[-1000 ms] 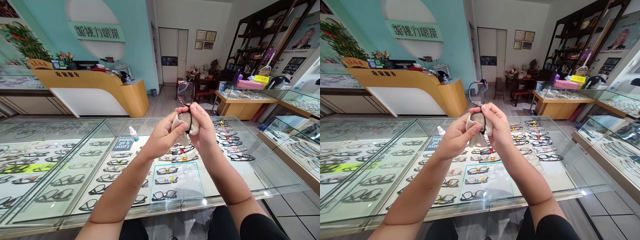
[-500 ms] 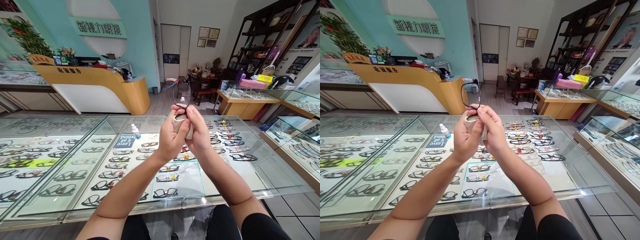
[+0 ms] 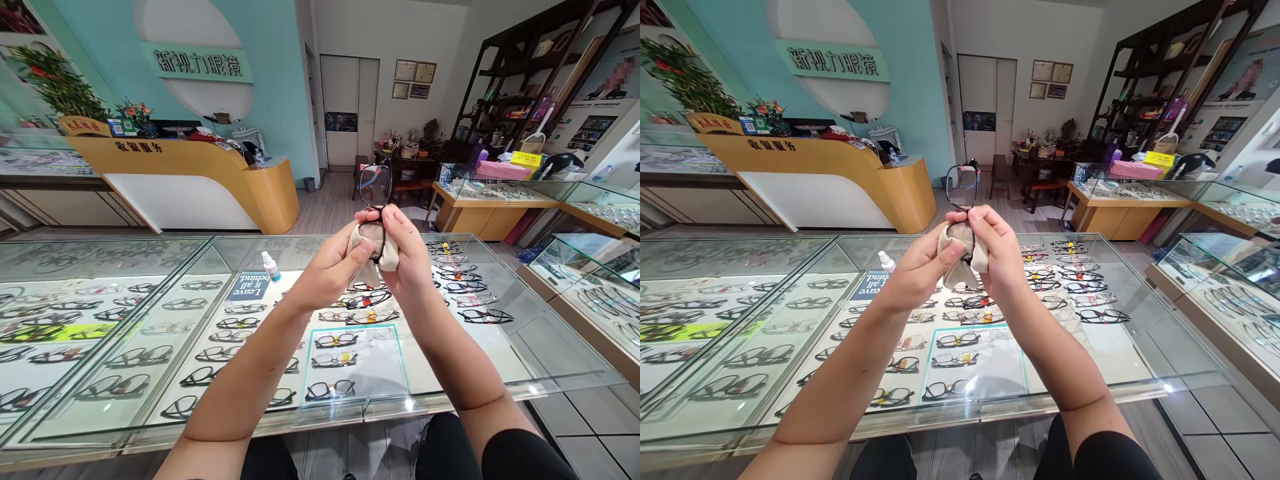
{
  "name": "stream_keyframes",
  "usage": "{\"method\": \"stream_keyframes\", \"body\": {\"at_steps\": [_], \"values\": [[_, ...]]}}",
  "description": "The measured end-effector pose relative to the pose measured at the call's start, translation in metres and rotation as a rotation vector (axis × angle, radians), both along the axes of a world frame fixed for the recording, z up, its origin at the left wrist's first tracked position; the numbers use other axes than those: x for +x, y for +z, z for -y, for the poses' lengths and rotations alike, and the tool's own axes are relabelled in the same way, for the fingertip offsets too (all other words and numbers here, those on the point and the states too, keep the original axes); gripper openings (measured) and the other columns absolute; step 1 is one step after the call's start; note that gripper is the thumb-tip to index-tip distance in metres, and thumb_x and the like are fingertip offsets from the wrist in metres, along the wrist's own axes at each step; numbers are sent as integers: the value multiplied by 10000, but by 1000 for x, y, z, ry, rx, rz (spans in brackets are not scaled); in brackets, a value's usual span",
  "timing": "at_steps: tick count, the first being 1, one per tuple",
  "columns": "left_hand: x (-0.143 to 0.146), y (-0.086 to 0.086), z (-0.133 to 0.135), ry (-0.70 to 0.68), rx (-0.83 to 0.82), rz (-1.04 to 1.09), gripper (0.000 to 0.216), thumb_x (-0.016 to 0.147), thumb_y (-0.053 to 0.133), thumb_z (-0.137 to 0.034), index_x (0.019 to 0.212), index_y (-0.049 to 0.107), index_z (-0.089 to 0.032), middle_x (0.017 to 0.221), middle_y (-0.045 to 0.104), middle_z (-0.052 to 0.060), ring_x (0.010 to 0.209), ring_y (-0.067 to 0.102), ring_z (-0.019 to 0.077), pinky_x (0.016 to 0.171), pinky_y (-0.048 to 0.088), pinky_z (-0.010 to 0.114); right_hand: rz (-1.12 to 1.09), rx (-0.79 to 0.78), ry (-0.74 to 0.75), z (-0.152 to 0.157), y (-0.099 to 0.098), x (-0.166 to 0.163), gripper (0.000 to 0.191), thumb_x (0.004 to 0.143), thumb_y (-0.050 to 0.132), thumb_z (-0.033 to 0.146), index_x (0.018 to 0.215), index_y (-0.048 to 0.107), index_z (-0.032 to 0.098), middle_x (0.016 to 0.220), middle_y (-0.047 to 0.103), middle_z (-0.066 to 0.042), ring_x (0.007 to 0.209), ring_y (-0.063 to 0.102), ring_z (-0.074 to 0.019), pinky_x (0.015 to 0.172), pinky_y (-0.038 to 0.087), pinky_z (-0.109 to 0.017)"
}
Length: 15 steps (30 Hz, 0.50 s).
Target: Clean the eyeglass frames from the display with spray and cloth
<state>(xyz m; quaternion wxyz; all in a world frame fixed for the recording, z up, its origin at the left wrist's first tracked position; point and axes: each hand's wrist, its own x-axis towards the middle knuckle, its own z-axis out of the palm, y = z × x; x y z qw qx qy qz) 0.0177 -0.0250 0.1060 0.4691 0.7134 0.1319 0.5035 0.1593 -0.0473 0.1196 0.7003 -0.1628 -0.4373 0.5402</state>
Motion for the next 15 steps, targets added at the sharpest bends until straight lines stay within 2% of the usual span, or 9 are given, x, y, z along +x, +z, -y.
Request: {"method": "stream_keyframes", "body": {"at_steps": [3,5,7,10,13,15], "values": [[3,-4,0,91,66,19,546,969,838,-559,1391,715,-235,1263,779,115,1268,738,290,1092,609,380,-16,3,-2,-1,-2,-2,300,878,883,473,840,668,266,936,817,-1,970,803,-213,966,674,-370],[9,-8,2,200,102,78,523,967,835,-574,1337,724,-222,1326,761,117,1236,741,268,1049,613,348,-29,14,13,0,-3,-7,292,877,887,474,840,681,270,939,817,2,1003,809,-216,1003,670,-376],[15,-10,5,290,106,140,487,987,796,-614,1241,744,-202,1230,780,105,1092,759,230,934,621,313,-38,39,35,1,-5,-13,283,877,890,478,843,699,273,983,835,-8,1078,811,-228,1047,661,-390],[21,-11,10,413,88,227,481,991,762,-673,1091,773,-203,979,776,63,881,730,190,768,589,290,-17,76,52,5,-7,-21,275,890,884,496,848,724,276,1090,860,-29,1201,792,-244,1108,639,-410],[22,-10,14,485,71,280,509,974,748,-730,979,790,-223,854,740,35,785,690,180,698,562,306,27,90,44,9,-8,-24,292,903,873,536,862,739,280,1161,861,-40,1295,761,-256,1141,624,-427],[22,-9,15,479,44,278,539,974,721,-763,950,796,-230,818,728,28,757,679,178,679,557,316,48,87,30,10,-8,-22,316,903,872,562,864,730,283,1187,859,-41,1326,748,-261,1144,623,-437]]}}
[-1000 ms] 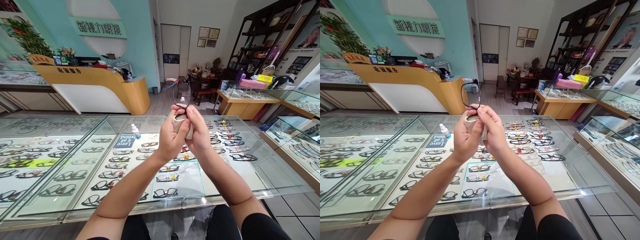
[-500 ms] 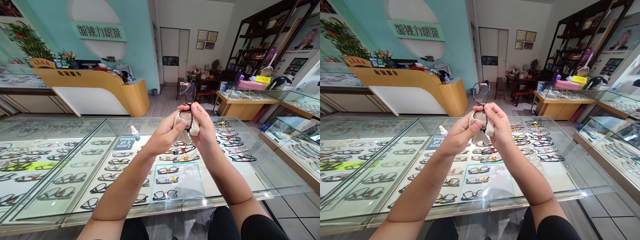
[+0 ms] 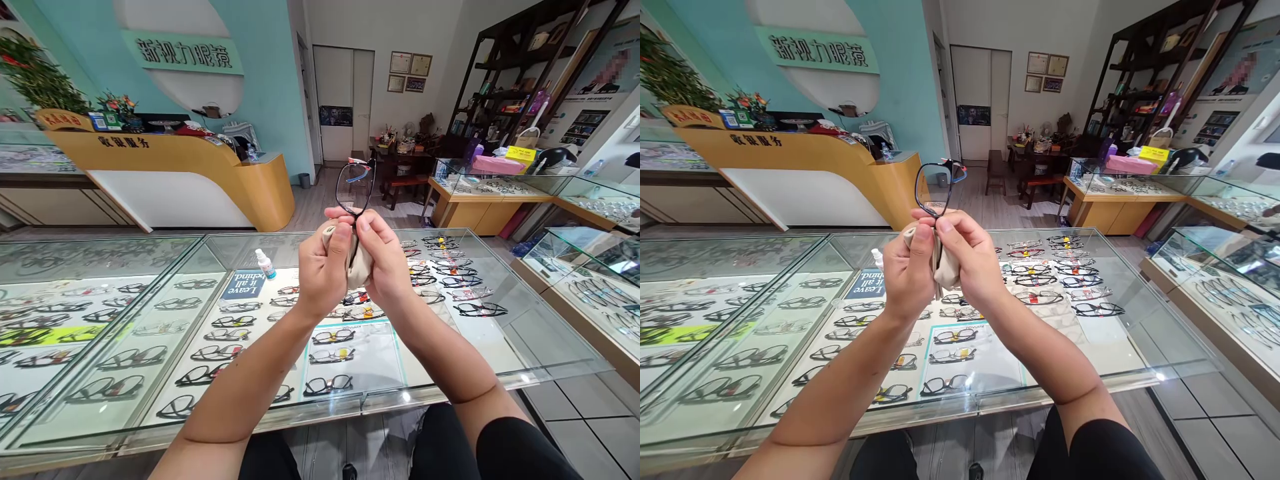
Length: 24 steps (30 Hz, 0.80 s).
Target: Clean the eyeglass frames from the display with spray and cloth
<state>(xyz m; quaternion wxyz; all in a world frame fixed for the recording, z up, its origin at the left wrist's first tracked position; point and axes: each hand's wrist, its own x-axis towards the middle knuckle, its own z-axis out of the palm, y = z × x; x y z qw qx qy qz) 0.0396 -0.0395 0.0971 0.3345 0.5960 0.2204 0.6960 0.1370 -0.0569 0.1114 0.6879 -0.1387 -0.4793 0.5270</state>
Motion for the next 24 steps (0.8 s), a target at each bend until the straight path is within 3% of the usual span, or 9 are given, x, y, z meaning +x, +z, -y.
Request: {"method": "stream_keyframes", "body": {"at_steps": [8,15,24], "values": [[-11,9,-9,-332,-122,-119,554,992,710,-750,1077,795,-209,925,791,64,974,779,239,842,641,346,-41,-56,-61,-11,7,17,302,889,904,506,879,726,263,1144,856,-47,1257,781,-247,1100,644,-413],[-21,13,-15,-268,-151,-116,578,976,709,-774,1001,782,-200,837,791,69,833,804,251,652,646,331,-56,-63,-177,-18,9,29,266,915,865,505,931,762,260,1158,861,-31,1104,798,-212,949,667,-349],[-42,18,-36,-69,-75,64,512,1000,703,-749,950,759,-242,894,814,78,975,827,270,739,671,364,-38,-16,-235,-22,14,47,227,943,834,481,925,774,263,1154,861,-26,1115,787,-186,1045,622,-342]]}}
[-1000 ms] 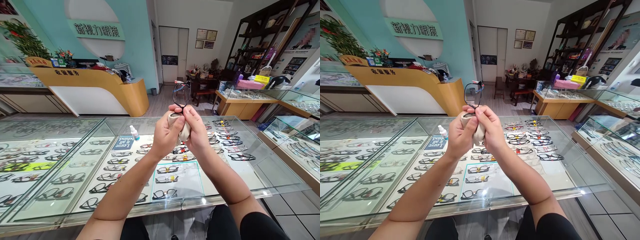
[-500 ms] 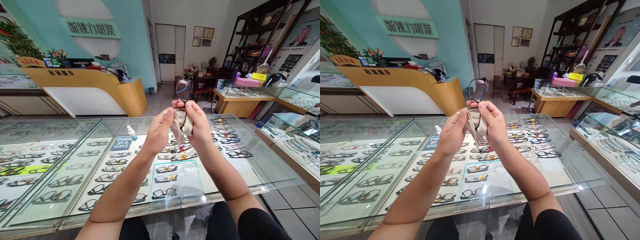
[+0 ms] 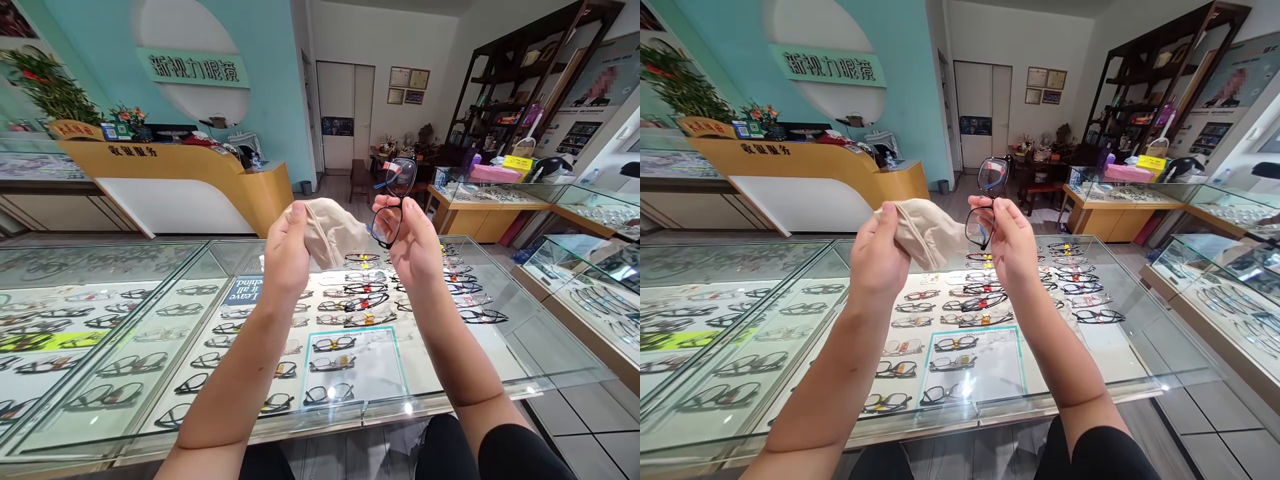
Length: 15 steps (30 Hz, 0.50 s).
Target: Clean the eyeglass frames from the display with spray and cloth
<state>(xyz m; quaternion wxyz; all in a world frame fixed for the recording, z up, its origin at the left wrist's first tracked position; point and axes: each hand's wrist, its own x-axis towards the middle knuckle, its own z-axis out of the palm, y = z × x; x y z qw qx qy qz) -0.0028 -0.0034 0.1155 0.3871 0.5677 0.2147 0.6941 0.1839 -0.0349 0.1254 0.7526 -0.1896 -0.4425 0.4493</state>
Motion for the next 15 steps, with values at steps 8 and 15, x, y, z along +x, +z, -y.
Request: {"method": "stream_keyframes", "body": {"at_steps": [8,15], "values": [[-8,12,-3,109,-54,97,540,921,776,-780,914,739,-241,868,785,65,1012,819,274,808,689,375,61,16,60,3,1,0,288,904,881,517,897,763,254,1034,855,-17,982,779,-166,977,626,-303],[-16,9,-12,185,13,0,578,963,656,-845,959,746,-274,829,730,60,904,784,258,727,655,384,111,-5,126,2,1,2,327,904,866,557,882,723,263,994,832,-14,971,778,-180,988,631,-330]]}}
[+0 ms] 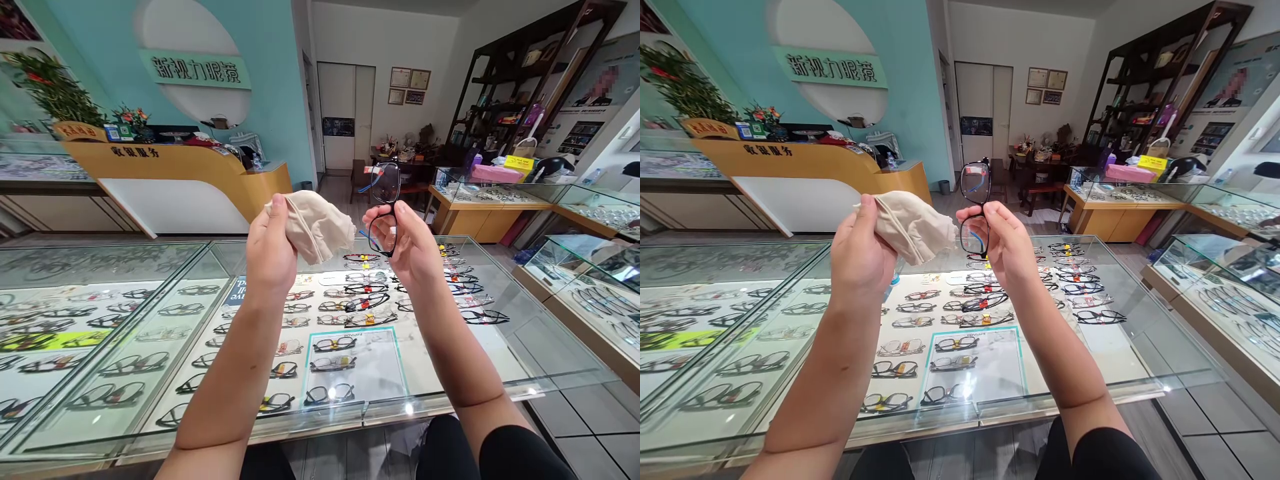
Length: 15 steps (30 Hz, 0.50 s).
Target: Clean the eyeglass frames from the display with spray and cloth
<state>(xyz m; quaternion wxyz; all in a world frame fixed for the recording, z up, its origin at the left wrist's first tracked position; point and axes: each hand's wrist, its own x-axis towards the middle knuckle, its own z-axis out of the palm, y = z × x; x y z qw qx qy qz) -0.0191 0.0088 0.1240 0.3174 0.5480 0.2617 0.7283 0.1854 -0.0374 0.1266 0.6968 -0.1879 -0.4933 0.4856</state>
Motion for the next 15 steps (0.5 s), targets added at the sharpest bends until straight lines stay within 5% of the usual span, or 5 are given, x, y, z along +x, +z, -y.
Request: {"method": "stream_keyframes", "body": {"at_steps": [7,11,15], "values": [[-18,3,-2,12,49,-206,373,1013,707,-667,1032,770,-300,713,531,-13,576,540,149,563,512,321,277,8,124,7,8,20,265,910,840,444,832,686,243,909,785,-10,973,796,-216,1001,591,-365],[-21,12,13,169,357,-484,455,933,795,-694,855,696,-256,780,573,1,652,517,152,604,465,337,484,31,157,11,11,32,254,945,804,421,821,703,224,880,787,-24,914,777,-215,939,571,-362],[-17,17,27,299,706,-738,797,761,936,-750,1367,704,-287,1149,726,68,1010,693,251,865,606,416,570,28,202,13,13,38,210,965,766,351,808,722,218,838,792,-20,836,739,-194,887,550,-341]]}}
